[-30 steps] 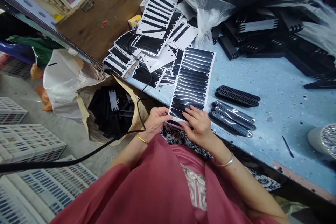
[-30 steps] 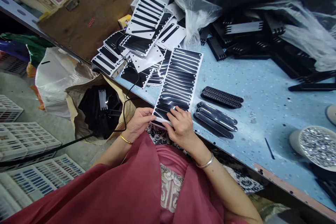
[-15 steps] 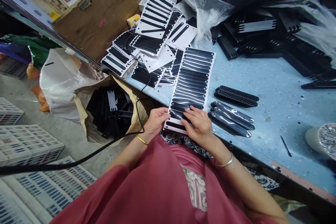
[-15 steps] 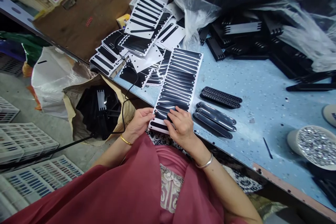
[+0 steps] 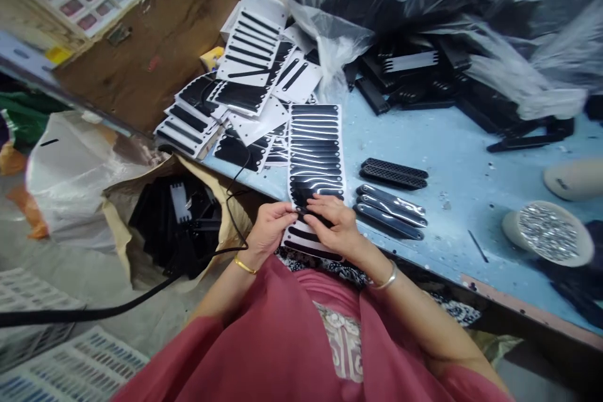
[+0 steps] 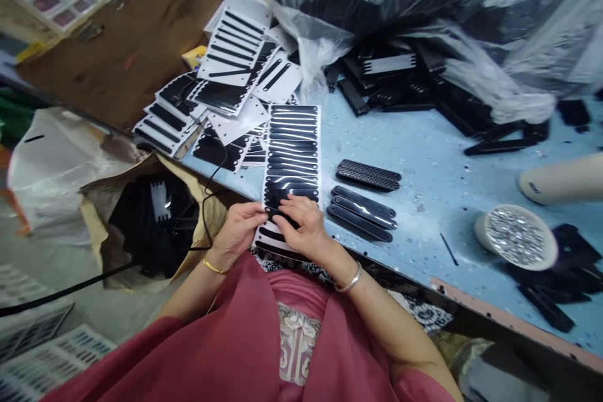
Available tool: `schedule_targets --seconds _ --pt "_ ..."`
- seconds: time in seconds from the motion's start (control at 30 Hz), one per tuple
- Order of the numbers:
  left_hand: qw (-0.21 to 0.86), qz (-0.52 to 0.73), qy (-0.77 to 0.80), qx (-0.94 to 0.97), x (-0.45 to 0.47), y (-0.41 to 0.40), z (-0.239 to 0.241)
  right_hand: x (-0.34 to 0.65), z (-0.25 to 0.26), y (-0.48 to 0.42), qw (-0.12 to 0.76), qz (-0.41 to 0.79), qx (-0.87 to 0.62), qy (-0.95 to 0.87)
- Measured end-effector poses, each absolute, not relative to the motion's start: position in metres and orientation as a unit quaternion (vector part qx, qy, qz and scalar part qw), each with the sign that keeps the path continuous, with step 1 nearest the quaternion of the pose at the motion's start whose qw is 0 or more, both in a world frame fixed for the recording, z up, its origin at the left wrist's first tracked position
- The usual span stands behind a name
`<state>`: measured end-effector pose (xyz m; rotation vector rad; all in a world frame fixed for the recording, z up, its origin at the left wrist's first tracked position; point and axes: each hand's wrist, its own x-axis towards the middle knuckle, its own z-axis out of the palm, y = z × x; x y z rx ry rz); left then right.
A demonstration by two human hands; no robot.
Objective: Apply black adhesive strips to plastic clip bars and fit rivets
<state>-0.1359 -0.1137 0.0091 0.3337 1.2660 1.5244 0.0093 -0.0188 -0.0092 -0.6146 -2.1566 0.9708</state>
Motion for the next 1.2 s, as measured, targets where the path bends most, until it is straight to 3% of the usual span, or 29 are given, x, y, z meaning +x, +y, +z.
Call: schedule_targets --seconds 0.2,0.37,0.5,0.57,0.7,0.77,0.83,1.03,1.2 --pt "0.535 0.621 0.561 0.117 -0.139 -0.122 0.006 -0.008 -0.004 -0.013 0.359 0.508 -0.327 -0.711" --pt "0.518 0.609 0.593 0.101 -0.141 -0.127 -0.003 0.004 0.036 0.000 0.394 0.664 -0.348 -0.531" --pt "0.461 0.602 0.637 0.142 -0.143 -0.124 -0.005 0.054 0.075 0.031 0.500 0.545 -0.368 -0.564" --pt "0.383 0.572 0.695 0.210 -0.146 -0.124 -0.003 0.087 0.083 0.051 0.539 0.463 -0.396 -0.582" --pt "0.156 0.493 0.781 0.350 -0.148 -0.122 0.014 0.139 0.076 0.070 0.495 0.364 -0.437 -0.657" --pt "0.125 0.491 0.764 0.400 -0.140 -0.113 0.028 0.148 0.069 0.062 0.453 0.294 -0.415 -0.733" --pt "0.181 0.506 0.724 0.432 -0.124 -0.095 0.043 0.147 0.064 0.047 0.414 0.233 -0.359 -0.803" --pt "0.580 0.441 0.531 0.433 -0.072 -0.029 0.067 0.130 0.054 0.013 0.341 0.133 -0.240 -0.899" --pt "0.664 0.414 0.498 0.374 -0.069 -0.013 0.062 0.140 0.055 0.018 0.358 0.127 -0.238 -0.894"
